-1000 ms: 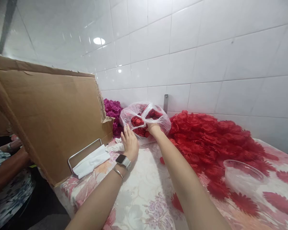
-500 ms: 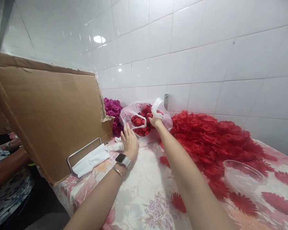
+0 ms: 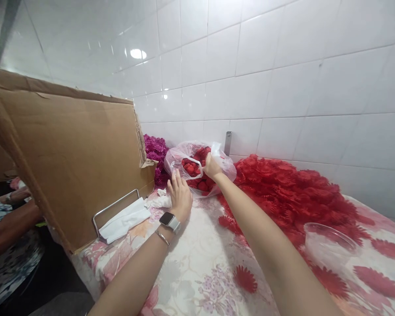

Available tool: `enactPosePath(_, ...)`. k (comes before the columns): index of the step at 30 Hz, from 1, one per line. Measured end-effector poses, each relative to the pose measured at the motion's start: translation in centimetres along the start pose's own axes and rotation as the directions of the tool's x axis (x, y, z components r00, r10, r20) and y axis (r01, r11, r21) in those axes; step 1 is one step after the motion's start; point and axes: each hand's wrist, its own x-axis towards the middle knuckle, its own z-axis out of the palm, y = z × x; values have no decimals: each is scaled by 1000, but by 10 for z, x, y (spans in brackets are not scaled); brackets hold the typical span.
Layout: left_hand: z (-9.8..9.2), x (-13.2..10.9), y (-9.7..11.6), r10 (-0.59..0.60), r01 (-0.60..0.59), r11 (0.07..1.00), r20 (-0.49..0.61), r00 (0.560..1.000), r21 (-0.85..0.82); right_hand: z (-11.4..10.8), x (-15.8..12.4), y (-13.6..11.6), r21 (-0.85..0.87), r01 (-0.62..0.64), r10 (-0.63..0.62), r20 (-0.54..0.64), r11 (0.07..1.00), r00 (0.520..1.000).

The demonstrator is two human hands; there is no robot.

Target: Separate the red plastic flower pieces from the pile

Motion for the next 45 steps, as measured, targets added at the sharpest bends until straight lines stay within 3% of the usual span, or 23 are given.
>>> enactPosePath(5, -12, 5, 5, 3, -17, 962, -50, 999, -272, -27, -29, -13, 61, -57, 46, 171, 997, 984)
enactPosePath(10, -28, 16, 15, -167, 125, 795, -15, 986, -594, -78, -92, -27, 193, -84, 34, 249, 978, 968)
enactPosePath(13, -43, 19, 35, -257, 274, 601, 144, 956, -751, -122, -136, -39, 254, -74, 16, 225, 964, 974)
enactPosePath(16, -60, 6, 66, -127, 442, 390, 429, 894, -807, -164, -172, -49, 388, -65, 3, 157, 920, 988)
enactPosePath(17, -65, -1, 77, -48, 492, 342, 508, 860, -801, -175, -182, -50, 406, -68, 17, 129, 911, 992)
enactPosePath(18, -70, -11, 87, 65, 566, 280, 603, 795, -776, -184, -190, -50, 414, -83, 37, 119, 906, 992)
enactPosePath(19, -74, -21, 97, 228, 743, 127, 748, 623, -658, -191, -197, -49, 422, -105, 68, 102, 901, 992)
enactPosePath(20, -78, -31, 106, 360, 865, 5, 808, 467, -502, -196, -203, -47, 431, -131, 103, 87, 893, 991)
enactPosePath(21, -81, -41, 113, 459, 928, -85, 812, 359, -363, -199, -209, -44, 442, -162, 146, 72, 882, 987)
enactPosePath(23, -85, -57, 123, 566, 963, -168, 780, 268, -209, -202, -219, -36, 478, -238, 236, 64, 846, 970)
enactPosePath(26, -84, -73, 127, 618, 956, -201, 729, 292, -212, -202, -232, -23, 548, -358, 342, 135, 757, 930)
enactPosePath(29, -79, -80, 126, 606, 948, -169, 729, 317, -272, -199, -242, -14, 582, -431, 388, 207, 689, 898)
enactPosePath(35, -69, -88, 122, 554, 972, -106, 799, 233, -209, -194, -252, -7, 637, -524, 449, 294, 566, 843)
enactPosePath(42, -66, -87, 116, 655, 988, -141, 744, 135, -55, -199, -251, -6, 791, -524, 538, 305, 316, 786)
enactPosePath(45, -67, -84, 117, 675, 986, -168, 725, 132, -24, -204, -247, -4, 832, -514, 579, 318, 209, 750)
